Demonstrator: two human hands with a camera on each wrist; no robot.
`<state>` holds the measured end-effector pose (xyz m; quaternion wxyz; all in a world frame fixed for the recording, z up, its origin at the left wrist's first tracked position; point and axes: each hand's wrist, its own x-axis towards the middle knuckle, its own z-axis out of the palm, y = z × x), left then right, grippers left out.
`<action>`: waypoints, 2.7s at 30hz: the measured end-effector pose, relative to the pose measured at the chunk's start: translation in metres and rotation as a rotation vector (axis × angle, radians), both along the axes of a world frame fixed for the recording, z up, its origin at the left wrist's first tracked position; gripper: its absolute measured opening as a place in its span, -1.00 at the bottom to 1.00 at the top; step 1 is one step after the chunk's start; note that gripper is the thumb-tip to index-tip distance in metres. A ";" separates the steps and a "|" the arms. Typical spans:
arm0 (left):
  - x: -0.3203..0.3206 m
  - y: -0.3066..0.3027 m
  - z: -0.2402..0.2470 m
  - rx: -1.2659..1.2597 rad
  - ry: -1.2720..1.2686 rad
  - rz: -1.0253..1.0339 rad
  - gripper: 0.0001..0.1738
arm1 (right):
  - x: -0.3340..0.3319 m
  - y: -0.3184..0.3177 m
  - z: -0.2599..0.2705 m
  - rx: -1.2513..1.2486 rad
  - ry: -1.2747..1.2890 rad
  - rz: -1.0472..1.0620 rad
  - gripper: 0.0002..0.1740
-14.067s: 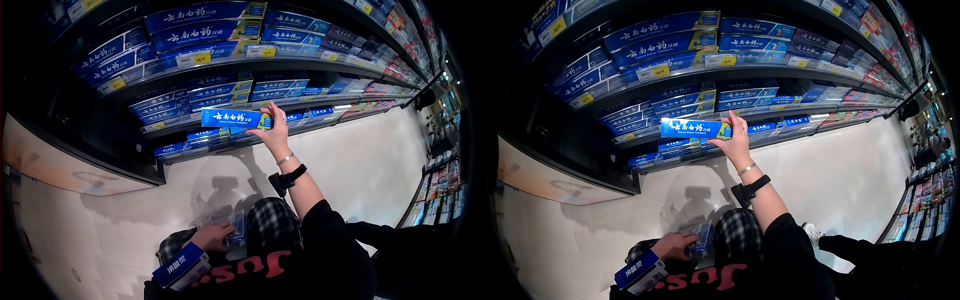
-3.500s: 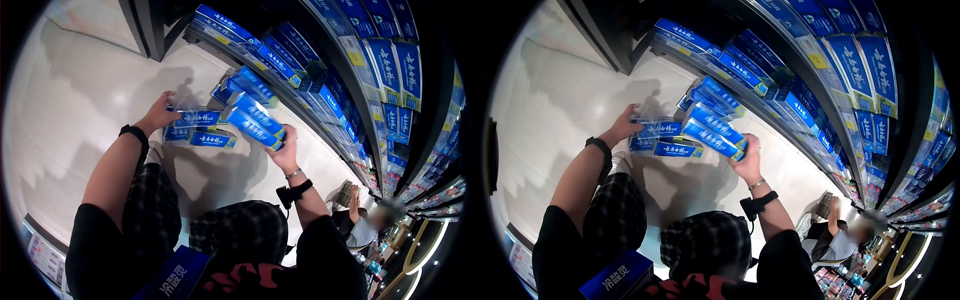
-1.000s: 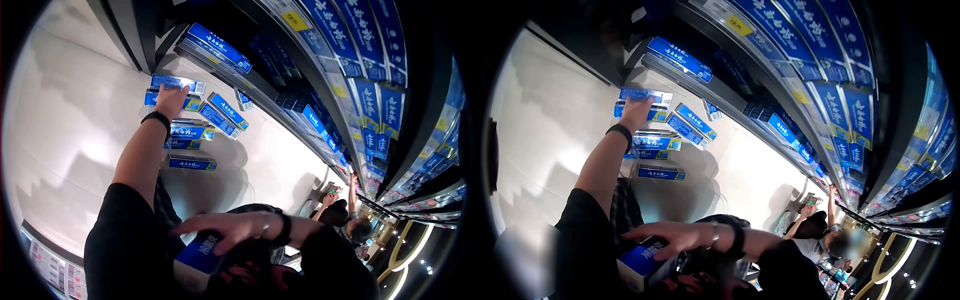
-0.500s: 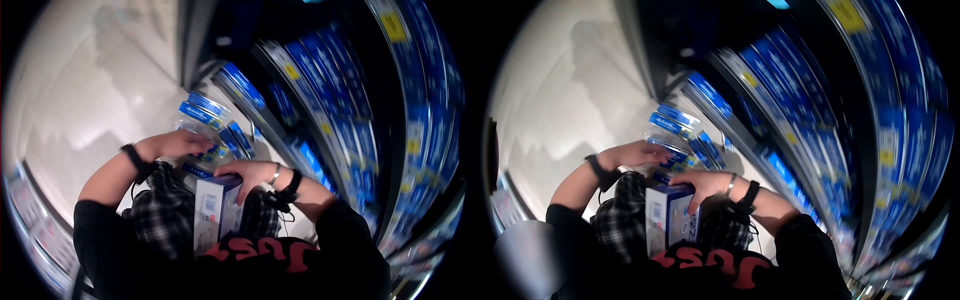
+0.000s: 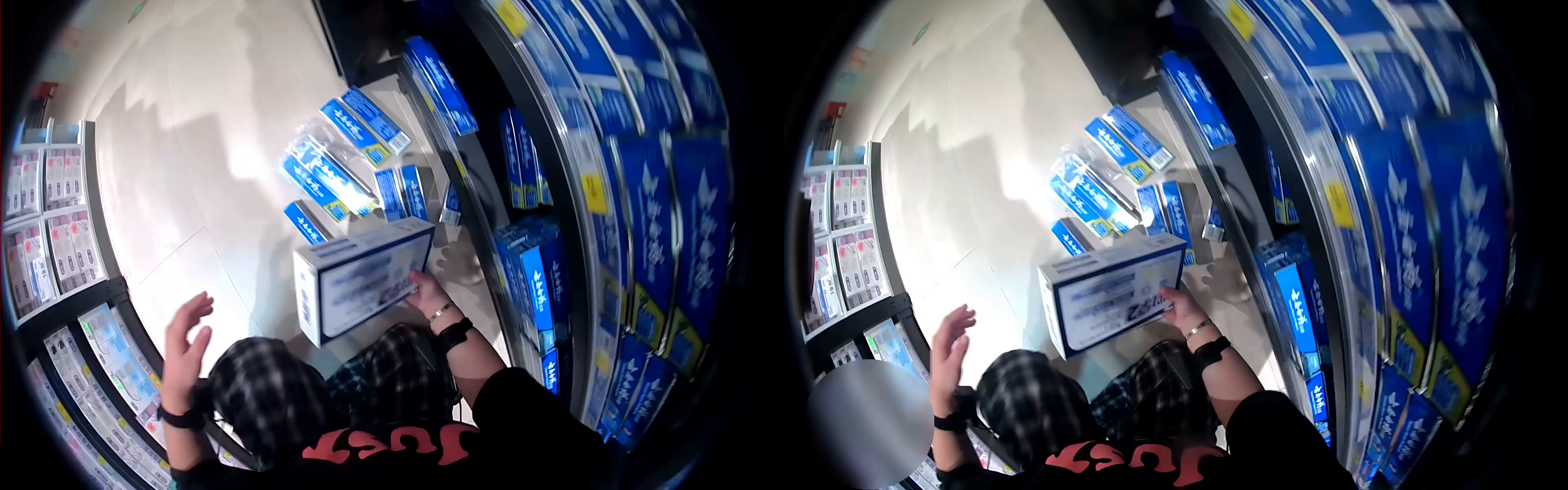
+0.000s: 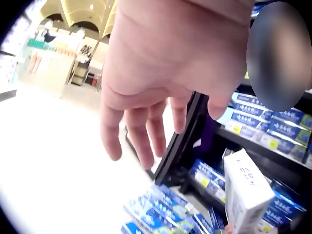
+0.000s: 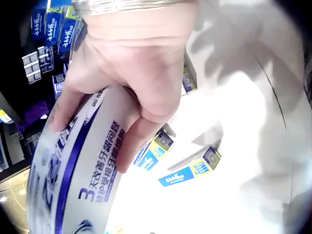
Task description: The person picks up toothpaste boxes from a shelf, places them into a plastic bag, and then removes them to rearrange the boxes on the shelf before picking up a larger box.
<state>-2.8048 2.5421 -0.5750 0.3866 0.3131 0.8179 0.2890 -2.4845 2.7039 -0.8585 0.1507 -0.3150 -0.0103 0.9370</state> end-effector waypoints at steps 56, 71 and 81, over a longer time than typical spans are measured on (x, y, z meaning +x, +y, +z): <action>0.300 0.377 -0.231 0.483 -0.605 -1.131 -0.58 | 0.270 0.118 0.135 1.598 -2.087 0.431 -0.39; 0.352 0.409 -0.247 0.736 -0.078 -1.198 -0.66 | 0.211 0.109 0.158 1.314 -2.057 0.470 -0.37; 0.376 0.440 -0.265 0.808 0.029 -1.327 -0.67 | 0.201 0.105 0.159 1.366 -2.189 0.547 -0.37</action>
